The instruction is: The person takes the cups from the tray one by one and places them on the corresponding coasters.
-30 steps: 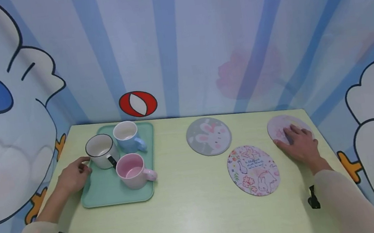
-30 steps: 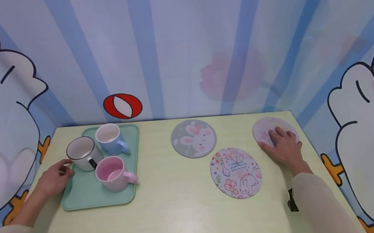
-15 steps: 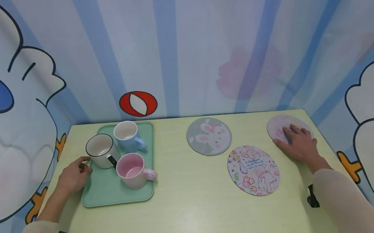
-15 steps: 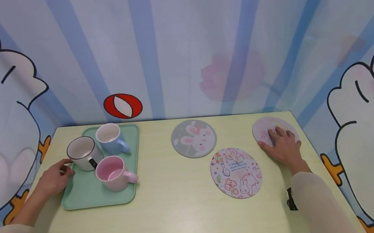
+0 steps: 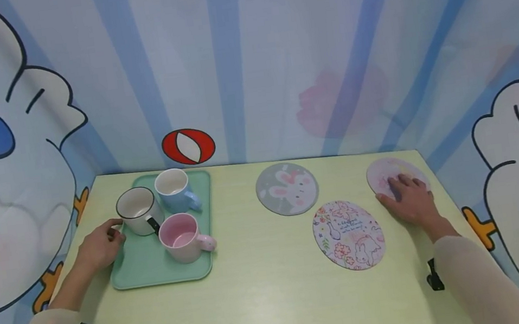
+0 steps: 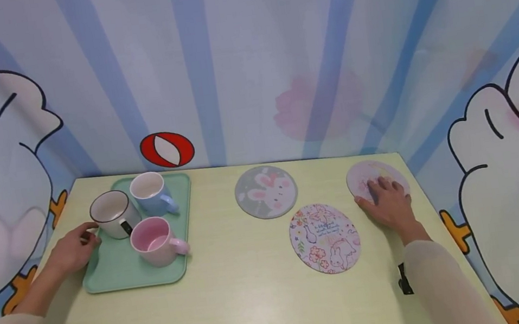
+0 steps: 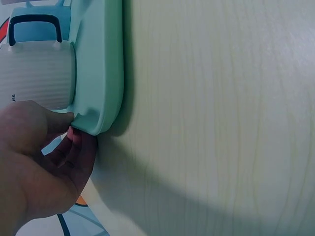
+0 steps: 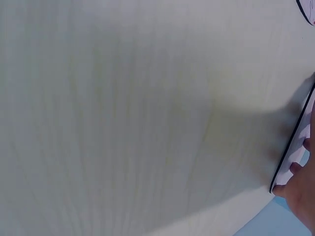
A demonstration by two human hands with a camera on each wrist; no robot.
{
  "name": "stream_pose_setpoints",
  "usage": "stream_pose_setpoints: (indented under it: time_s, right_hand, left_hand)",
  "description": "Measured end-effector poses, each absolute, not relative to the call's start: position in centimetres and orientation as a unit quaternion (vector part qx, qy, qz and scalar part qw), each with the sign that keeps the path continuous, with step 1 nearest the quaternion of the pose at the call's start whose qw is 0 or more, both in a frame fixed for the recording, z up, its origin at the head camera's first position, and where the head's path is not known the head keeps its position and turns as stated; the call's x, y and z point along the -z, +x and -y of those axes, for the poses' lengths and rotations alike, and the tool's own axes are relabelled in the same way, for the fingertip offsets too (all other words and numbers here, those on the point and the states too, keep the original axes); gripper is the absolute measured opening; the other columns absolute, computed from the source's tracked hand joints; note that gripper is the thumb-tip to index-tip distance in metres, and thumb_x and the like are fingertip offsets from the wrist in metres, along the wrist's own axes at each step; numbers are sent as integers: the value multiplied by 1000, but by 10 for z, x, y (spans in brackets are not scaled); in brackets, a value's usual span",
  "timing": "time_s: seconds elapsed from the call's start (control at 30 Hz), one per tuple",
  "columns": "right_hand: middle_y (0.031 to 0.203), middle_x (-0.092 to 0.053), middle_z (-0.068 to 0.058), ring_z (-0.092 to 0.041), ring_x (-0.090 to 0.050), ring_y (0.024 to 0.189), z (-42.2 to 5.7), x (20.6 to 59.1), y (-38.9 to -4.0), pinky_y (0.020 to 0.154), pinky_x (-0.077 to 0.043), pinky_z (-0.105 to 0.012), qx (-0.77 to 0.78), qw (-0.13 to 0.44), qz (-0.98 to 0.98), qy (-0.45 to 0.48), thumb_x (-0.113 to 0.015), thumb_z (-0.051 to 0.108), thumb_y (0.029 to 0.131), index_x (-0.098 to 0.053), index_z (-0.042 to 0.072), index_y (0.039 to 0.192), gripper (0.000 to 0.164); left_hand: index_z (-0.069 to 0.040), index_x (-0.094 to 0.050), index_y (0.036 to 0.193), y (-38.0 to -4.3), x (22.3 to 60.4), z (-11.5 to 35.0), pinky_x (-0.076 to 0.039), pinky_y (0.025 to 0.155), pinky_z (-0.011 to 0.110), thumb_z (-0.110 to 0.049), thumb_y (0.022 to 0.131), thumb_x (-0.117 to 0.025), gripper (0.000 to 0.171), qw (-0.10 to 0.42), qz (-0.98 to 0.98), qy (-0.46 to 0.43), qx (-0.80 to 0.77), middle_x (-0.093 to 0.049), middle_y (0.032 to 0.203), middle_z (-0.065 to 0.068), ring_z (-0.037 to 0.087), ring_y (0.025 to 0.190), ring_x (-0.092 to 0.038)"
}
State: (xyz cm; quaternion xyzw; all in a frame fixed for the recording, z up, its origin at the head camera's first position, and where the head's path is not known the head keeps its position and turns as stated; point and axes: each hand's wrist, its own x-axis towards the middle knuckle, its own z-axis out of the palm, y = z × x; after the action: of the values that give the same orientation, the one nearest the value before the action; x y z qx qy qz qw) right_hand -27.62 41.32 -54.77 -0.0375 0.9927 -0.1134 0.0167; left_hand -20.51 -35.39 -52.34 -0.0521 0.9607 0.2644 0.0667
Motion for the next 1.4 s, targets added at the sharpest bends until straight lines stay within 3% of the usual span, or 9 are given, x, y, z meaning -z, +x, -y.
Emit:
stream_pose_setpoints:
  time_s: [0.27, 0.47, 0.87, 1.07, 1.4]
  right_hand:
    - [158, -39, -35, -63, -32, 142, -397, 547, -272, 111, -27, -77, 130, -31, -986, -99, -58, 52, 105, -49, -3, 154, 74]
    - [163, -35, -33, -58, -29, 147, -360, 541, -266, 116, -25, -72, 165, -13, -979, -116, -58, 50, 106, -46, -1, 157, 74]
    - [160, -42, -28, -54, -39, 144, -306, 547, -237, 109, -38, -70, 141, -29, -975, -168, -63, 52, 100, -53, 4, 155, 73]
    - [162, -42, -25, -54, -38, 145, -291, 546, -215, 108, -37, -73, 132, -16, -976, -174, -66, 60, 95, -55, 9, 154, 79]
    - [168, -34, -21, -51, -27, 153, -280, 552, -185, 110, -30, -78, 80, -17, -982, -170, -66, 75, 88, -44, 13, 162, 99]
  left_hand:
    - [8, -47, 146, -204, 519, 358, -47, 79, 54, -14, 106, -51, 46, 60, -963, -47, -259, -62, 120, 32, 40, 96, -61]
    - [9, -46, 146, -204, 520, 358, -47, 77, 53, -15, 106, -51, 46, 64, -963, -45, -258, -62, 120, 33, 39, 93, -60]
    - [9, -47, 145, -205, 524, 357, -47, 74, 50, -15, 106, -50, 45, 58, -965, -40, -254, -64, 118, 32, 38, 90, -61]
    - [9, -47, 145, -206, 524, 356, -46, 72, 47, -14, 106, -51, 46, 57, -965, -40, -254, -63, 116, 32, 36, 87, -60]
    - [8, -45, 147, -206, 527, 355, -45, 74, 50, -14, 107, -50, 46, 64, -965, -45, -252, -63, 117, 31, 37, 89, -59]
